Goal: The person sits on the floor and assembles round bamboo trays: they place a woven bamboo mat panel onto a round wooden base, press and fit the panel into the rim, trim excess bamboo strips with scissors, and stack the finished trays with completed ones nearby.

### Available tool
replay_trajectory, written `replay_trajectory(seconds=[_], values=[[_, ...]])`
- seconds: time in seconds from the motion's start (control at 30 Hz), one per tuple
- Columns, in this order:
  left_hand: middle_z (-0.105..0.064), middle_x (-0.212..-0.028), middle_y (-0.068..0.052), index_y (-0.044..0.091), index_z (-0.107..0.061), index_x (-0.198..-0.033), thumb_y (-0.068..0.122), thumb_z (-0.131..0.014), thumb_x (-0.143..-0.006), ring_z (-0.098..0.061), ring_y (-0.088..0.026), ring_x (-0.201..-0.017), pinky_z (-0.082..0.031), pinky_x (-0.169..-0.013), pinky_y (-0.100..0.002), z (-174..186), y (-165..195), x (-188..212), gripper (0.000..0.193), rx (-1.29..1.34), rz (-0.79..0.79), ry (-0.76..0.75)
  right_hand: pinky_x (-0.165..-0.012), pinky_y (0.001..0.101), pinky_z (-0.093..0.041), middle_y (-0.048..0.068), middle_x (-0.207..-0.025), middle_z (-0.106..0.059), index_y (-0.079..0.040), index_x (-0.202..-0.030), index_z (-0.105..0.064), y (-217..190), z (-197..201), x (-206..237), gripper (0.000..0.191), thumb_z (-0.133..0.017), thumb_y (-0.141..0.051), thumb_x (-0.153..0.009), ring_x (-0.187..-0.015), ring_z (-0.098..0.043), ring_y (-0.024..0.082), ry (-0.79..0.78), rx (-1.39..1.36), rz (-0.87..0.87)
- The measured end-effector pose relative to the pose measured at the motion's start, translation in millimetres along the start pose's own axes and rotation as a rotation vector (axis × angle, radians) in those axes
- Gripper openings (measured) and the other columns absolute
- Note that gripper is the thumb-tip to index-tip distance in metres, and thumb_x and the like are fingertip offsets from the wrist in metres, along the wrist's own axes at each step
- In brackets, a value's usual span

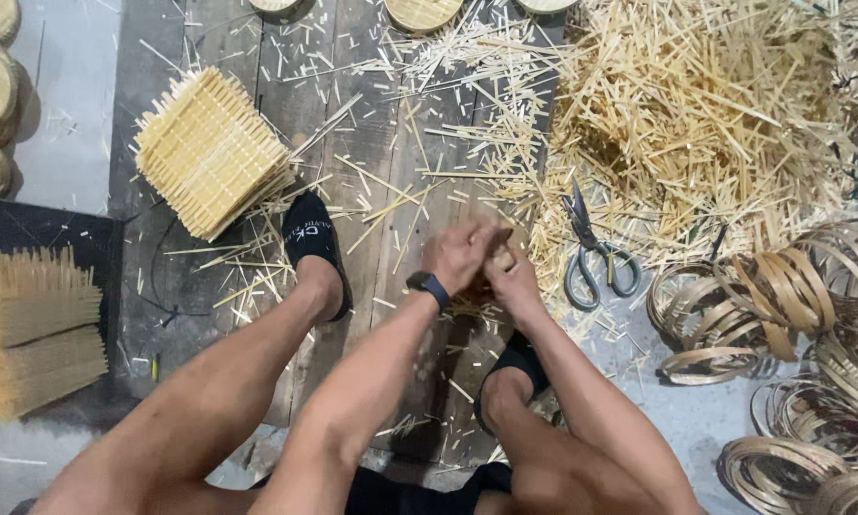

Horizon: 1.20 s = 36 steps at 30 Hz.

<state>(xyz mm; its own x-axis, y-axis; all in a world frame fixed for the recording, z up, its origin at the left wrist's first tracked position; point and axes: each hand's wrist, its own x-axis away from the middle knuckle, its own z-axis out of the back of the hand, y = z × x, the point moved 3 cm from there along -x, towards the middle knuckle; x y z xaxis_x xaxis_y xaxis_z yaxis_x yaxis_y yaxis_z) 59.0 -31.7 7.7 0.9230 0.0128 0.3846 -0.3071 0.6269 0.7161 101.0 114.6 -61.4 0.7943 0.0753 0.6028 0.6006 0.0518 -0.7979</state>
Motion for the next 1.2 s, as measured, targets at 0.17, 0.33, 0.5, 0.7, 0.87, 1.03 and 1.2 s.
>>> replay_trajectory(seconds=[0.17, 0.33, 0.5, 0.7, 0.87, 1.03, 1.2], values=[[-0.077, -0.094, -0.017, 0.017, -0.076, -0.114, 0.056, -0.054, -0.099, -0.075, -0.032, -0.089, -0.059, -0.074, -0.042, 15, -19, -19, 0.048, 0.126, -0.180, 0.113, -0.043, 0.0344, -0.055, 0.021, -0.099, -0.068, 0.005, -0.127, -0.052, -14, -15, -3, 0.053, -0.069, -0.025, -0.087, -0.064, -0.071, 0.025, 0.067, 0.026, 0.060], [-0.079, -0.092, -0.014, 0.013, -0.079, -0.113, 0.054, -0.059, -0.096, -0.075, -0.024, -0.083, -0.059, -0.072, -0.036, 6, -51, -46, 0.049, 0.237, 0.055, 0.051, -0.057, 0.0330, -0.060, 0.013, -0.101, -0.065, 0.003, -0.126, -0.050, -3, -4, -8, 0.054, -0.068, -0.029, -0.086, -0.073, -0.074, 0.022, 0.080, 0.063, 0.079], [-0.080, -0.091, -0.016, 0.006, -0.082, -0.106, 0.047, -0.071, -0.092, -0.077, -0.023, -0.079, -0.059, -0.075, -0.036, 26, -94, -66, 0.045, -0.047, -0.012, -0.268, -0.070, 0.0341, -0.055, 0.011, -0.089, -0.067, 0.003, -0.104, -0.059, 12, 42, 9, 0.027, -0.070, -0.021, -0.096, -0.075, -0.065, 0.020, -0.116, -0.517, 0.130], [-0.079, -0.096, -0.015, 0.010, -0.081, -0.108, 0.028, -0.078, -0.080, -0.075, -0.025, -0.082, -0.059, -0.079, -0.035, 17, -106, -70, 0.033, -0.331, -0.256, -0.507, -0.063, 0.0324, -0.056, 0.004, -0.082, -0.068, -0.007, -0.098, -0.065, 6, 66, 32, 0.019, -0.066, -0.020, -0.085, -0.069, -0.066, 0.017, 0.025, -0.599, 0.073], [-0.080, -0.095, -0.015, 0.005, -0.080, -0.103, 0.024, -0.075, -0.083, -0.077, -0.022, -0.084, -0.060, -0.078, -0.038, 77, -67, -119, 0.028, 0.062, -0.065, 0.053, -0.066, 0.0320, -0.053, 0.006, -0.087, -0.068, -0.004, -0.099, -0.064, 5, 74, 44, 0.016, -0.067, -0.017, -0.091, -0.074, -0.065, 0.018, 0.069, -0.583, 0.131], [-0.078, -0.090, -0.009, 0.004, -0.069, -0.111, 0.022, -0.077, -0.090, -0.077, -0.017, -0.070, -0.066, -0.066, -0.033, 154, -13, -171, 0.029, 1.260, -0.003, 0.165, -0.068, 0.0329, -0.055, 0.005, -0.087, -0.069, -0.006, -0.100, -0.065, 13, 78, 46, 0.016, -0.064, -0.017, -0.088, -0.076, -0.067, 0.018, 0.086, -0.620, 0.096], [-0.075, -0.077, -0.013, 0.002, -0.072, -0.099, 0.028, -0.067, -0.092, -0.068, -0.017, -0.055, -0.058, -0.049, -0.033, 88, -7, -114, 0.028, 0.568, 0.181, 0.001, -0.063, 0.0329, -0.051, 0.004, -0.085, -0.068, -0.007, -0.101, -0.063, 8, 66, 44, 0.016, -0.066, -0.017, -0.089, -0.073, -0.066, 0.019, 0.072, -0.605, 0.062]])
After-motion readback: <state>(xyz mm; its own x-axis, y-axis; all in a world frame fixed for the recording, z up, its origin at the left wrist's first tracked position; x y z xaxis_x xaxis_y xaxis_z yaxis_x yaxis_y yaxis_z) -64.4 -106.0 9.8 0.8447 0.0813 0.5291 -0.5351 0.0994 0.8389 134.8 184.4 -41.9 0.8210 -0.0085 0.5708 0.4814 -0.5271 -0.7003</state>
